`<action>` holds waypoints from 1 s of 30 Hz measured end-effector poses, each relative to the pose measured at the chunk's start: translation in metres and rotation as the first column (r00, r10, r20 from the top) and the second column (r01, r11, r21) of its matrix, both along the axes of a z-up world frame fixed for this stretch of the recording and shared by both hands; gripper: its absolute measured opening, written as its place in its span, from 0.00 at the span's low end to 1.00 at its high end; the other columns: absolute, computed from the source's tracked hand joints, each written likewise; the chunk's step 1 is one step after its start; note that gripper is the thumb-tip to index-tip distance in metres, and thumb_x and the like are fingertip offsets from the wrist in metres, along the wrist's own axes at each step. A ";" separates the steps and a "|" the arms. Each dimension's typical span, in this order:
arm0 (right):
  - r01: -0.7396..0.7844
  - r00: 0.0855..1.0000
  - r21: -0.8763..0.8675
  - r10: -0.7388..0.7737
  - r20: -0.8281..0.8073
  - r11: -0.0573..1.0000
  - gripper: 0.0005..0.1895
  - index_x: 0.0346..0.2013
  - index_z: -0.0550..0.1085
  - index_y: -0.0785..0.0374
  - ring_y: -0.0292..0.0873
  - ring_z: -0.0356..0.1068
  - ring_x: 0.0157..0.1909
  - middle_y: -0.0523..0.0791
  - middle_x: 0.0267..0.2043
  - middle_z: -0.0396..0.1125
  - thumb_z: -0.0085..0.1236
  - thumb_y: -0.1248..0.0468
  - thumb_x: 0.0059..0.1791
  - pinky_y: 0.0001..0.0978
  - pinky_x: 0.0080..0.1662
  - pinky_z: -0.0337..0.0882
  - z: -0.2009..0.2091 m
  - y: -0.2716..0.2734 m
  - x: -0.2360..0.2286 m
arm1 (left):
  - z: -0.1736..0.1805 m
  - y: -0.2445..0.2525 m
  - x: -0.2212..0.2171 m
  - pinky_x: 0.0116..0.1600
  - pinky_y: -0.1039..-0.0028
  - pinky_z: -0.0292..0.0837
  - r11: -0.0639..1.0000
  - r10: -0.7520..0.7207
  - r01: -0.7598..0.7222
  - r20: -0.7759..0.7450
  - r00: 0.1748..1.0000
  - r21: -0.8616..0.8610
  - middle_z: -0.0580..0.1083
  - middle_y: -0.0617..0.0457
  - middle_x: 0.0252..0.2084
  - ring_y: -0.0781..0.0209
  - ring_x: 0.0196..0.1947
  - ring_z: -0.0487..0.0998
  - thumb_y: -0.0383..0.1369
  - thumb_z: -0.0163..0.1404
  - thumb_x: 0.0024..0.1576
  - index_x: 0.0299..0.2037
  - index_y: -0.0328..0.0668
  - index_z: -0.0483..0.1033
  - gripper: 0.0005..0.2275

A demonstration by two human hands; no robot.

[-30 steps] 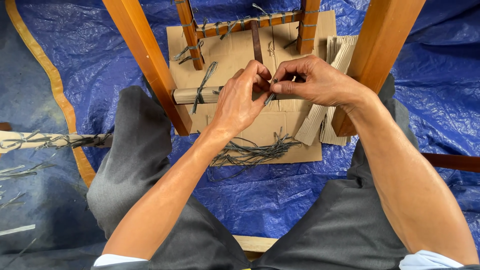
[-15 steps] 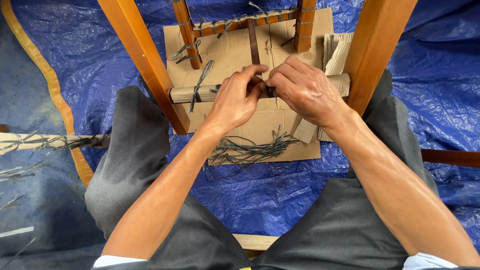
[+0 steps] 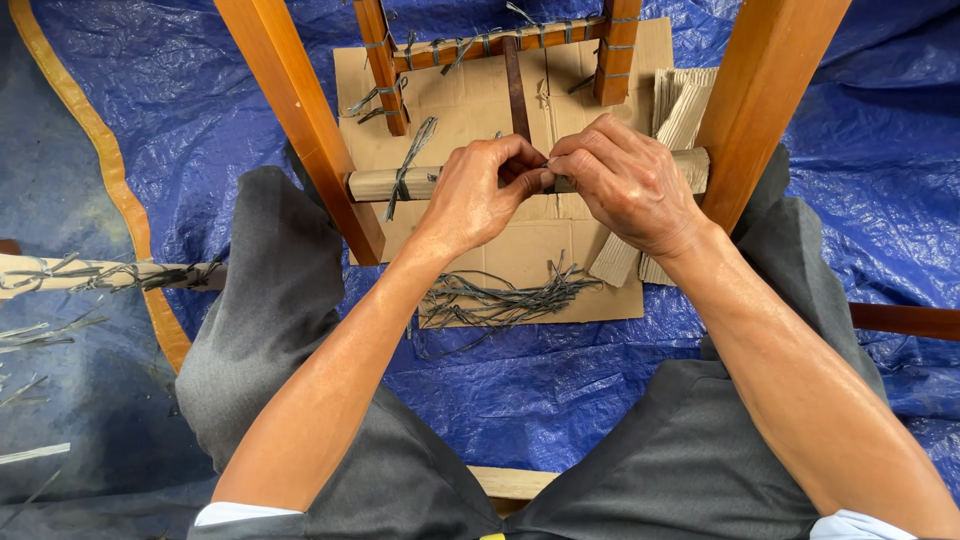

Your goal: Tying bundles of wire to a wooden furniture frame.

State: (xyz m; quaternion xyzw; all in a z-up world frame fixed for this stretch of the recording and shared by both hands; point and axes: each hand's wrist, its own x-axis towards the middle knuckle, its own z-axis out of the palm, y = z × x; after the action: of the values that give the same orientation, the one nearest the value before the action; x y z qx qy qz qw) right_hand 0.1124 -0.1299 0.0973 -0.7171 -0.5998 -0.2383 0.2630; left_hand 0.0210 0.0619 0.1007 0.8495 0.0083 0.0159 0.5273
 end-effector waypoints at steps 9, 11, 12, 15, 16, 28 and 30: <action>0.037 0.906 0.063 -0.007 -0.423 0.997 0.05 0.37 0.74 0.65 0.54 0.73 0.43 0.49 0.41 0.73 0.60 0.70 0.57 0.41 0.41 0.73 -0.028 -0.004 0.013 | 0.002 -0.003 -0.003 0.39 0.62 0.76 0.958 -0.021 -0.010 0.104 0.994 0.285 0.76 0.51 0.29 0.49 0.34 0.80 0.32 0.50 0.62 0.36 0.48 0.77 0.04; 0.067 0.874 0.039 -0.040 -0.484 0.997 0.04 0.37 0.74 0.67 0.55 0.73 0.42 0.51 0.39 0.73 0.60 0.71 0.57 0.43 0.41 0.73 -0.017 -0.004 0.009 | -0.001 -0.006 -0.006 0.40 0.64 0.76 0.934 -0.028 -0.014 0.112 0.993 0.357 0.75 0.51 0.29 0.51 0.35 0.80 0.32 0.49 0.63 0.37 0.47 0.77 0.05; 0.094 0.835 0.013 -0.072 -0.545 0.995 0.04 0.38 0.74 0.68 0.56 0.73 0.41 0.52 0.38 0.73 0.60 0.72 0.56 0.44 0.42 0.72 -0.012 -0.004 0.007 | -0.003 -0.008 -0.007 0.40 0.66 0.77 0.904 -0.034 -0.020 0.118 0.992 0.427 0.75 0.52 0.30 0.53 0.35 0.80 0.31 0.47 0.64 0.38 0.46 0.78 0.06; 0.172 0.796 -0.063 -0.177 -0.579 0.983 0.02 0.35 0.74 0.72 0.43 0.65 0.29 0.49 0.33 0.71 0.59 0.78 0.51 0.33 0.34 0.65 0.009 0.002 0.001 | -0.011 -0.023 -0.017 0.32 0.70 0.74 0.830 -0.017 -0.130 0.258 0.966 0.542 0.75 0.52 0.28 0.59 0.27 0.75 0.26 0.53 0.57 0.33 0.37 0.77 0.02; 0.173 0.795 -0.063 -0.177 -0.580 0.983 0.02 0.35 0.74 0.72 0.43 0.65 0.29 0.49 0.33 0.71 0.59 0.78 0.51 0.33 0.34 0.65 0.009 0.002 0.001 | -0.011 -0.025 -0.021 0.32 0.70 0.74 0.830 -0.018 -0.129 0.256 0.966 0.543 0.75 0.52 0.28 0.59 0.27 0.75 0.26 0.53 0.57 0.33 0.37 0.77 0.02; 0.270 0.789 -0.133 -0.298 -0.538 0.954 0.05 0.33 0.72 0.68 0.42 0.65 0.27 0.46 0.30 0.69 0.59 0.74 0.52 0.35 0.31 0.66 -0.001 0.010 0.000 | -0.016 -0.034 -0.028 0.31 0.64 0.70 0.855 -0.040 -0.100 0.256 0.966 0.510 0.74 0.45 0.27 0.51 0.26 0.75 0.23 0.51 0.53 0.32 0.33 0.74 0.01; 0.327 0.777 -0.167 -0.365 -0.513 0.930 0.05 0.33 0.71 0.66 0.42 0.61 0.23 0.46 0.30 0.68 0.59 0.74 0.50 0.36 0.28 0.63 -0.004 0.013 -0.001 | -0.020 -0.034 -0.029 0.32 0.64 0.71 0.851 -0.096 -0.042 0.235 0.967 0.524 0.73 0.47 0.27 0.51 0.28 0.74 0.22 0.51 0.51 0.31 0.33 0.72 0.02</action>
State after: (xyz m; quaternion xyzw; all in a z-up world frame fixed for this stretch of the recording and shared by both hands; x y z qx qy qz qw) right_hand 0.1116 -0.1169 0.0934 -0.8612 -0.3680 -0.0523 0.3466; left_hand -0.0076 0.0276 0.0806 0.9519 -0.0754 0.1179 0.2725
